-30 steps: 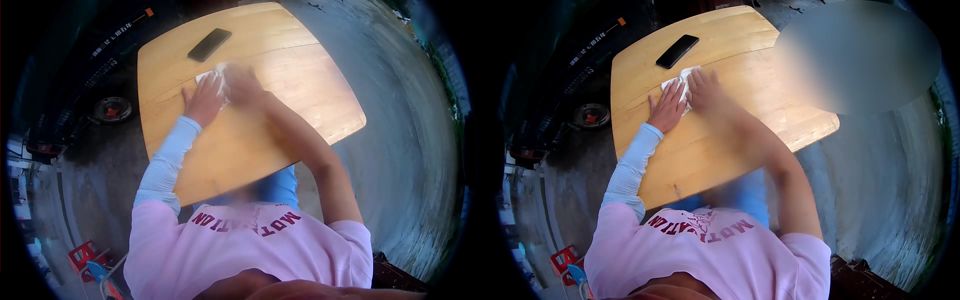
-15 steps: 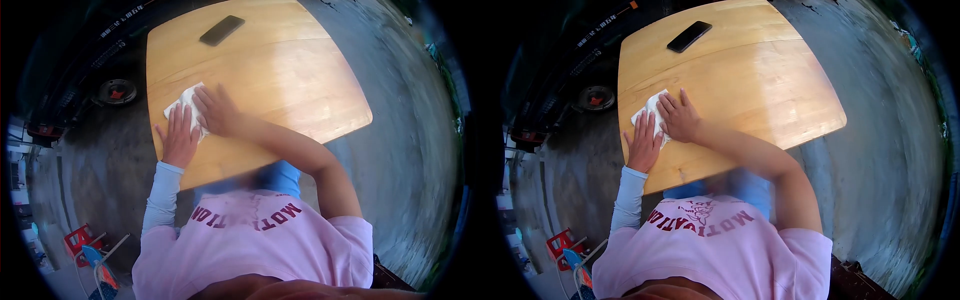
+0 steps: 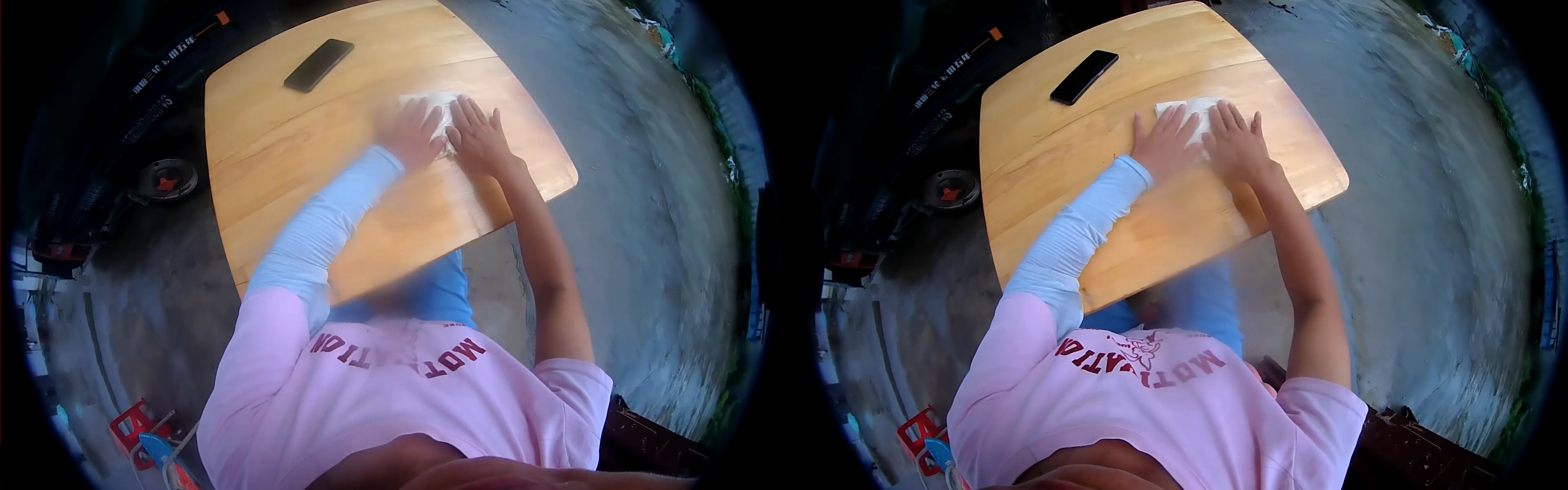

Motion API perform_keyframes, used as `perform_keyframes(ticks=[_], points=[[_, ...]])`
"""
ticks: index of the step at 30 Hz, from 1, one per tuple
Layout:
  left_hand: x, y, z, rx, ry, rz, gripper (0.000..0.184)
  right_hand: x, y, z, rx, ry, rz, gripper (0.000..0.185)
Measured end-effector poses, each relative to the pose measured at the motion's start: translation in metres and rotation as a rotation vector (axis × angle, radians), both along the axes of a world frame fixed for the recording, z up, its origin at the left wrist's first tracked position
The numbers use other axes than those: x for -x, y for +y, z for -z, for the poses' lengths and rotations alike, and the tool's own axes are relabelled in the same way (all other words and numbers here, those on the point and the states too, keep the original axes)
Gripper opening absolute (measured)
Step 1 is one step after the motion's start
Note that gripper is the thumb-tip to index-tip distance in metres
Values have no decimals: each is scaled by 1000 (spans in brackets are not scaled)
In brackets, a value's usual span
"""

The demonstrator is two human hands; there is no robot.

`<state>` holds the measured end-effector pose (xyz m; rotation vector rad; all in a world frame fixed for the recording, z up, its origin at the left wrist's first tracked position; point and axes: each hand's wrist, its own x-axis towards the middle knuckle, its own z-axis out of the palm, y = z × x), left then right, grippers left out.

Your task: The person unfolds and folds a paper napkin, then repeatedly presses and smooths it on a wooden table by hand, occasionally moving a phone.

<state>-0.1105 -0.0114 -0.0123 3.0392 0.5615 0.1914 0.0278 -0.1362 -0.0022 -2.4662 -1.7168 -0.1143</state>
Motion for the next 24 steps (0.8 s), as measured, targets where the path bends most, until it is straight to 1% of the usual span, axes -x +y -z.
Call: perform_keyframes(ticks=[1,2,3,5,8,9,10,11,14,16,17,20,21,22,23,24], points=[[-14,-13,-4,-8,8,46,63,-9,-15,0,8,3,54,59],[-25,-26,1,55,-52,84,62,-17,-32,2,4,20,95,60],[-33,-40,11,27,-185,131,60,-22,-49,3,-6,33,134,60],[-43,-67,11,28,-192,182,59,-24,-79,-4,40,39,187,59],[-62,-78,36,79,-278,268,61,-34,-99,-14,102,155,203,58],[-69,-74,42,112,-277,281,62,-37,-97,-17,72,186,189,57],[-76,-68,46,137,-282,299,63,-44,-91,-6,29,217,255,58],[-84,-61,47,167,-282,314,64,-56,-84,15,-43,87,220,56],[-91,-32,38,177,-246,252,68,-54,-39,10,-20,115,284,61],[-78,-11,9,152,-120,133,70,-46,-9,-3,22,133,287,63],[-69,-1,-1,148,-55,67,71,-40,5,-9,53,124,262,65],[-48,41,2,138,-39,-38,71,-15,56,-27,186,73,168,70],[-30,50,-6,120,-6,-72,72,-4,73,-29,253,46,128,72],[-9,60,-15,109,35,-113,73,5,87,-23,198,-26,57,70],[10,74,-13,127,37,-164,72,16,103,-11,148,-86,-25,68],[28,92,-2,115,1,-201,70,25,130,10,10,-60,-44,66]])
